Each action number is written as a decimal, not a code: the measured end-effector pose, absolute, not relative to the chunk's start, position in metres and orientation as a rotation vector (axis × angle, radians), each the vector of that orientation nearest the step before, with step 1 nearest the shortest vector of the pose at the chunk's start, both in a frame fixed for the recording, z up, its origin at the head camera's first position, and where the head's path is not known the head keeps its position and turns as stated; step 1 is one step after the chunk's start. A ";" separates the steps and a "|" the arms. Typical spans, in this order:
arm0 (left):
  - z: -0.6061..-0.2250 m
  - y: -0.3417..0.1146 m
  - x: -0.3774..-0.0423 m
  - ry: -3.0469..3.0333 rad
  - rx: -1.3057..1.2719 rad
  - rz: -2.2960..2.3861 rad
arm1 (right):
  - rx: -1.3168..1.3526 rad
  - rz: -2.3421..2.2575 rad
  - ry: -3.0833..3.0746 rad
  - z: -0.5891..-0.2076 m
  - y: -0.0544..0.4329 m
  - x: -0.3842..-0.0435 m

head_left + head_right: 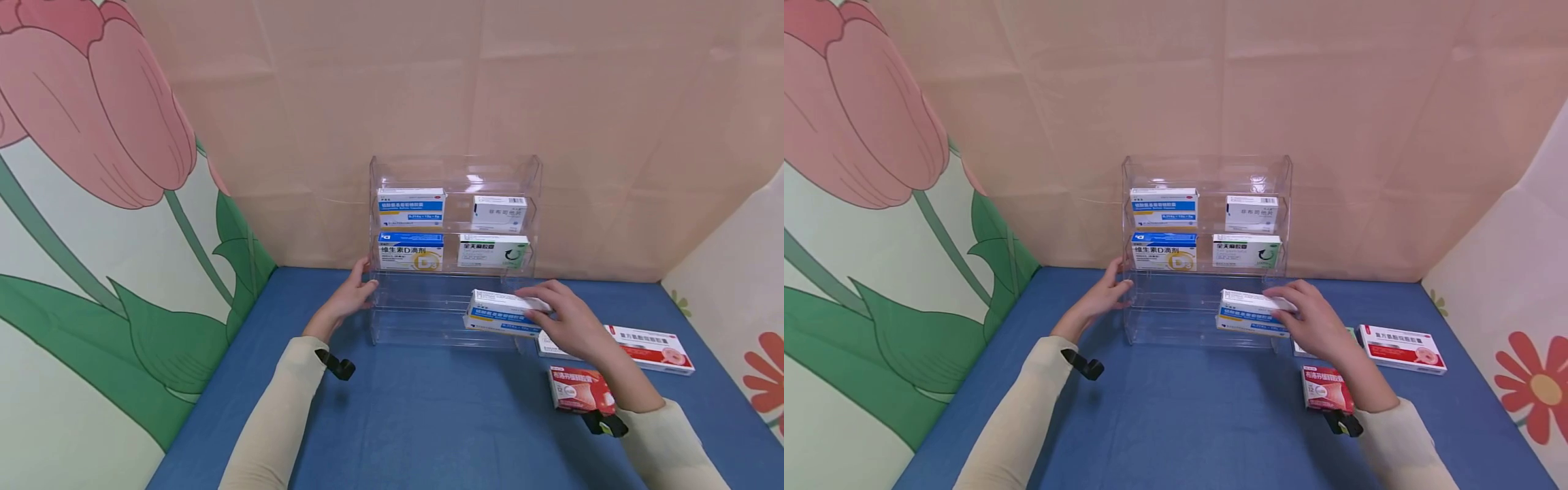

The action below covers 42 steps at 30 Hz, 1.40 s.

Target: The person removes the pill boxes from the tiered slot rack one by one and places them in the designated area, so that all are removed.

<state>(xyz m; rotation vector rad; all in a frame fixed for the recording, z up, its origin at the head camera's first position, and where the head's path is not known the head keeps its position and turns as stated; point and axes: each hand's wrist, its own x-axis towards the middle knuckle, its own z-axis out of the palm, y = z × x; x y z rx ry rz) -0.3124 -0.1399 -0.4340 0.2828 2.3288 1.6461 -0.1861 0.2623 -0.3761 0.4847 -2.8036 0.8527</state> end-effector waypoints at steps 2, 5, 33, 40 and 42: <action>-0.434 -0.140 -0.312 2.326 0.287 1.649 | 0.490 0.841 -2.803 -0.377 0.268 -0.183; -0.435 -0.141 -0.313 2.320 0.292 1.654 | 0.510 0.828 -2.784 -0.379 0.279 -0.178; -0.434 -0.137 -0.312 2.361 0.234 1.634 | 0.297 0.780 -2.934 -0.397 0.392 -0.140; -0.435 -0.138 -0.313 2.355 0.222 1.640 | 0.228 0.842 -3.004 -0.405 0.418 -0.136; -0.436 -0.138 -0.314 2.356 0.223 1.638 | 0.187 0.828 -3.036 -0.406 0.426 -0.134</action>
